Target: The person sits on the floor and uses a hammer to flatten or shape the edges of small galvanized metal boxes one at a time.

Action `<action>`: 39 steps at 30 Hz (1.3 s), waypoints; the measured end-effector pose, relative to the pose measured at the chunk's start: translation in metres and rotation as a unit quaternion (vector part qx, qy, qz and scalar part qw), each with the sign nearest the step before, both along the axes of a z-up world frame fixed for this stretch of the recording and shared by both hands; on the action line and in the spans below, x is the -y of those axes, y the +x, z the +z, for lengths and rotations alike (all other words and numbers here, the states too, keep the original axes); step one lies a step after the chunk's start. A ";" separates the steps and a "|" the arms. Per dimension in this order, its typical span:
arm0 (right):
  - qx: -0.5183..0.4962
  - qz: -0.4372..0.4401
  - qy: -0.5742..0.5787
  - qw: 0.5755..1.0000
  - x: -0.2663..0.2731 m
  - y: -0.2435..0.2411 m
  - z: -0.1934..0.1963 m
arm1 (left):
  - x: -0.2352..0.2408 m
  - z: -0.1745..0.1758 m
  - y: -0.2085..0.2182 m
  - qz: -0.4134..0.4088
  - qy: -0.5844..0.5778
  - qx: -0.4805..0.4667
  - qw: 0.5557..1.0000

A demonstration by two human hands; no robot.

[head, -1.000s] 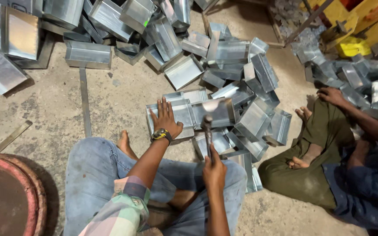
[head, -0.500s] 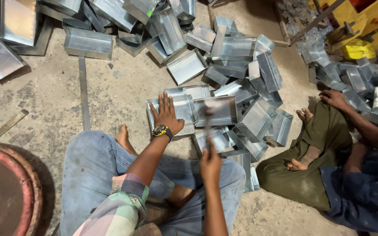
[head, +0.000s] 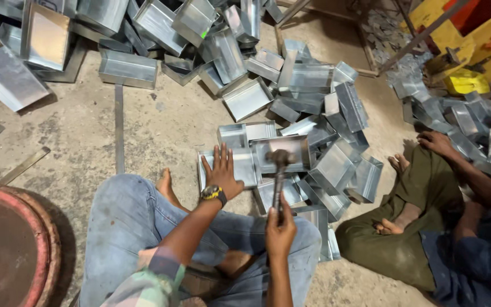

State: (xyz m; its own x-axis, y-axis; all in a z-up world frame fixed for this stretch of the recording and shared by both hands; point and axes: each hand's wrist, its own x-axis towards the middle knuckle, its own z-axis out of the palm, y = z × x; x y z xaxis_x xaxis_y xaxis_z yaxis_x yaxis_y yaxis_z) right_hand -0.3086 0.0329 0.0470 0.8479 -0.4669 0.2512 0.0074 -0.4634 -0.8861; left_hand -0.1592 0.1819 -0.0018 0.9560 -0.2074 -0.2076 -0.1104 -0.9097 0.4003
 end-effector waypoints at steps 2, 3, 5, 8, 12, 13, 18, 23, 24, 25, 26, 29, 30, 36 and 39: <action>-0.001 -0.039 0.014 0.999 0.003 -0.009 0.008 | 0.000 -0.007 -0.019 0.000 -0.011 0.045 0.999; 0.013 -0.030 0.032 0.999 0.003 -0.017 0.010 | 0.000 -0.010 -0.033 -0.004 -0.016 0.064 0.998; 0.071 -0.010 0.066 0.995 -0.002 -0.003 0.011 | -0.003 -0.006 -0.031 -0.008 -0.007 0.065 0.998; 0.207 0.065 -0.111 0.970 -0.007 0.018 0.003 | -0.003 -0.004 -0.029 -0.005 -0.010 0.062 0.998; -0.122 -0.019 -0.072 0.990 -0.002 0.015 -0.016 | 0.002 -0.014 -0.032 0.008 -0.029 0.138 0.990; -0.113 -0.035 -0.059 0.991 0.001 0.012 -0.019 | 0.001 -0.014 -0.026 0.000 -0.007 0.116 0.993; -0.088 -0.076 -0.007 0.993 0.019 0.005 -0.027 | -0.009 -0.007 0.016 0.028 -0.077 0.134 0.988; -0.065 -0.074 0.027 0.995 0.029 0.005 -0.035 | -0.044 0.010 0.006 0.064 -0.028 -0.032 0.997; -0.069 -0.080 0.027 0.994 0.030 0.008 -0.036 | -0.048 0.011 -0.001 0.064 -0.017 -0.058 0.996; -0.073 -0.087 0.028 0.993 0.031 0.012 -0.035 | -0.050 0.012 -0.007 0.013 -0.017 0.000 1.000; -0.082 -0.095 0.028 0.992 0.031 0.009 -0.036 | -0.051 0.009 -0.016 -0.041 -0.016 0.054 0.998; -0.070 -0.084 0.067 0.992 0.024 0.000 -0.031 | -0.044 -0.003 -0.018 -0.101 -0.019 0.182 0.978; -0.051 -0.075 0.079 0.993 0.025 0.001 -0.024 | -0.036 -0.004 -0.008 -0.100 -0.023 0.224 0.969; 0.076 -0.017 0.119 0.990 0.014 -0.012 0.028 | -0.012 -0.007 0.027 -0.021 -0.003 0.181 0.983; 0.183 0.033 0.115 0.976 0.012 -0.024 0.037 | -0.010 -0.011 0.024 0.008 0.002 0.186 0.983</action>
